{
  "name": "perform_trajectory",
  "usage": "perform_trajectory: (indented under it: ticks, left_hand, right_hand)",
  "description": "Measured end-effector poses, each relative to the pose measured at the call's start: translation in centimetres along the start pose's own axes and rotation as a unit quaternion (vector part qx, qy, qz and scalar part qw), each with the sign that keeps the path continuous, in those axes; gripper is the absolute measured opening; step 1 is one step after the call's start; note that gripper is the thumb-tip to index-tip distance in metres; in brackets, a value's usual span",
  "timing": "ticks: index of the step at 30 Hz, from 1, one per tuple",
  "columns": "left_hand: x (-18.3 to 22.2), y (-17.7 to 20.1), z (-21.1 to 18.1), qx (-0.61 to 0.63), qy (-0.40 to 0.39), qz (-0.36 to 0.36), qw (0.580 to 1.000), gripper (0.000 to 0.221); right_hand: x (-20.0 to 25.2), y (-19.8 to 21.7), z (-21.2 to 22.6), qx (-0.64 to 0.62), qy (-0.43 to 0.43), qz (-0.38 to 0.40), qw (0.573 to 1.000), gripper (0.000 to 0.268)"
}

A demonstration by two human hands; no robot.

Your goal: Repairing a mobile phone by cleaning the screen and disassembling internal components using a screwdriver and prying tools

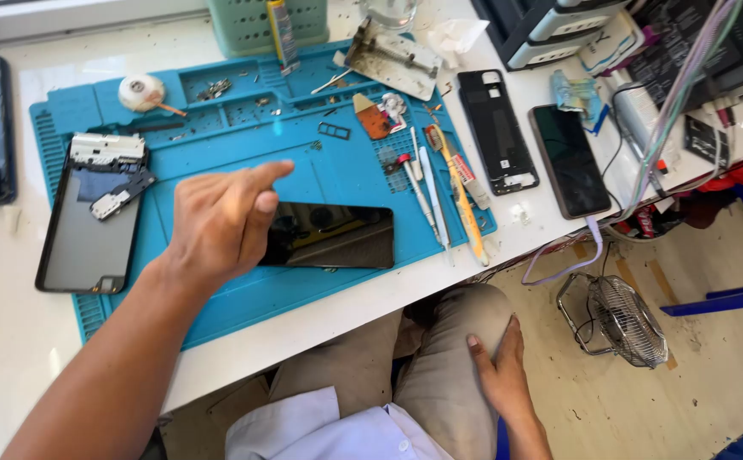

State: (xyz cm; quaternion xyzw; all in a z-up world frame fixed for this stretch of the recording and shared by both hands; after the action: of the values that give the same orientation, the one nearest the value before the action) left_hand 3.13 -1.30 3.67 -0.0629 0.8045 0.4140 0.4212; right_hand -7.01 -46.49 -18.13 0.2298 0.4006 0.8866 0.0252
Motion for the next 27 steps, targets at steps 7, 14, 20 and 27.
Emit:
perform_trajectory:
  ticks: [7,14,20,27]
  left_hand:
    - [-1.1,0.5,-3.4,0.004,-0.102,0.003,0.995,0.012]
    - [-1.0,0.7,-3.9,0.027,-0.087,-0.027,0.995,0.009]
    - [-0.5,0.3,-3.4,0.035,-0.075,-0.038,0.996,0.016]
    - [0.0,-0.7,-3.5,0.052,-0.070,-0.003,0.996,0.018]
  right_hand:
    - [-0.3,0.8,1.1,-0.040,-0.025,0.005,0.999,0.103]
    - [-1.7,1.9,3.0,-0.075,-0.081,0.075,0.991,0.109]
    - [-2.4,1.7,3.3,-0.118,-0.117,0.071,0.984,0.112]
    - [-0.5,1.8,3.0,-0.168,-0.089,0.015,0.982,0.104]
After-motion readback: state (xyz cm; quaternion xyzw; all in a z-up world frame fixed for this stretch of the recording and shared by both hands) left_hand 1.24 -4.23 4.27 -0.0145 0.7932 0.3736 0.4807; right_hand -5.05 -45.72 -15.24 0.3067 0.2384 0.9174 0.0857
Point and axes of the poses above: each hand's wrist, its own x-axis away from the middle knuckle, its own y-axis out of the back of the hand, z = x × y, the point moved 5 cm from there along -x, towards the middle knuckle, and after that the axes turned 1 degree about y, right-handed, at the moved point
